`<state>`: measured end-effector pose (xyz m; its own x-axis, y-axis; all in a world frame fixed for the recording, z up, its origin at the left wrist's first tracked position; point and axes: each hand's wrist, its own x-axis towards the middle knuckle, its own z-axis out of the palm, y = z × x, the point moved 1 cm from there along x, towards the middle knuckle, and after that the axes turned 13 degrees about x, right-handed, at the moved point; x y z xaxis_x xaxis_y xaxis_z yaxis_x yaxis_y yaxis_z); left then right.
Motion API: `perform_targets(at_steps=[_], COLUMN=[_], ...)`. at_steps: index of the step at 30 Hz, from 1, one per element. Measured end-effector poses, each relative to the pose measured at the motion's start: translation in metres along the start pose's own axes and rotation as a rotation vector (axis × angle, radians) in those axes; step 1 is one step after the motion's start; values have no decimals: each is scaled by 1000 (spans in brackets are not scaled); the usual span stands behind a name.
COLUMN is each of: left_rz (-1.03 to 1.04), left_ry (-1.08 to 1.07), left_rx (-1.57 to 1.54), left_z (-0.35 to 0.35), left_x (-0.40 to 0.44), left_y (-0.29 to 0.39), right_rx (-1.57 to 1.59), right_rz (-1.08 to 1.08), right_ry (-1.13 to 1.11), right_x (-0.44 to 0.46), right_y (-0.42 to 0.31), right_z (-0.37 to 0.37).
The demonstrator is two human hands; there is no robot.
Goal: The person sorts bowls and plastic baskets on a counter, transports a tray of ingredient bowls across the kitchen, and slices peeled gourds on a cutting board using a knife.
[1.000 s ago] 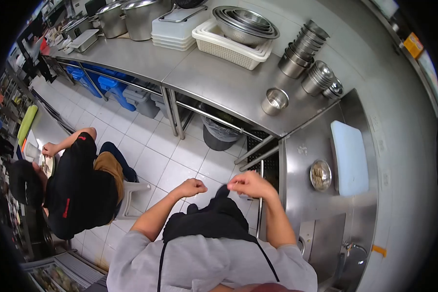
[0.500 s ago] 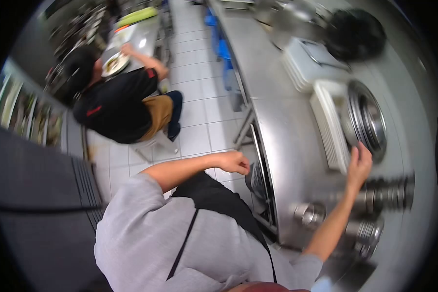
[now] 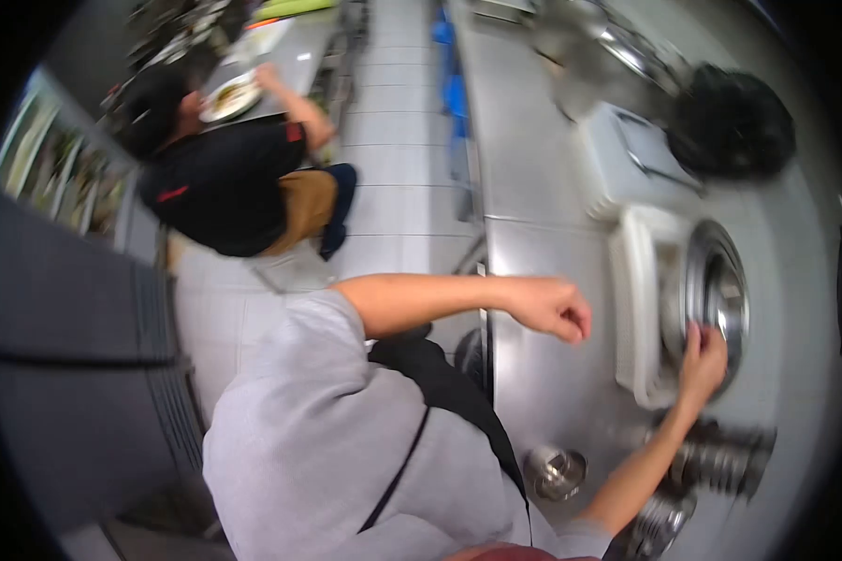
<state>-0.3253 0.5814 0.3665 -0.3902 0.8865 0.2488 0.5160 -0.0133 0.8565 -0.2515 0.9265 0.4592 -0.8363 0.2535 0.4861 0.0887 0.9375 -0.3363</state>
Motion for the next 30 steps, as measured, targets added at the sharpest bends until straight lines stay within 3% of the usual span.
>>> perform_targets(at_steps=[1,3,5,8,11,14,21,24,27,30], left_rz=[83,215,178,231,242,217,303,308,242,190], left_ry=[50,131,151,274,330,318,497,480,429,540], left_rx=[38,79,85,132,269,358,725,747,552,330], left_z=[-9,-25,-40,-47,-53,-47,-20,-17,-17,-13], left_x=[18,46,70,111,149,180,216,217,214,223], left_y=[7,15,22,21,12,5,-27,-46,-43,-48], right_rx=[-39,66,110,-232,-317,-336,-30,-18,-48,-34], right_rz=[-46,78,7,-237,-298,-220,-220,-195,-161,-206], right_ry=[25,40,42,93,63,23,170,182,206,277], right_x=[6,6,8,5,8,9,10,3,-8,-26], right_y=[10,-7,-14,-6,0,-13,-10,-7,-8,-8], right_z=[3,-3,-7,5,11,7,26,42,43,31])
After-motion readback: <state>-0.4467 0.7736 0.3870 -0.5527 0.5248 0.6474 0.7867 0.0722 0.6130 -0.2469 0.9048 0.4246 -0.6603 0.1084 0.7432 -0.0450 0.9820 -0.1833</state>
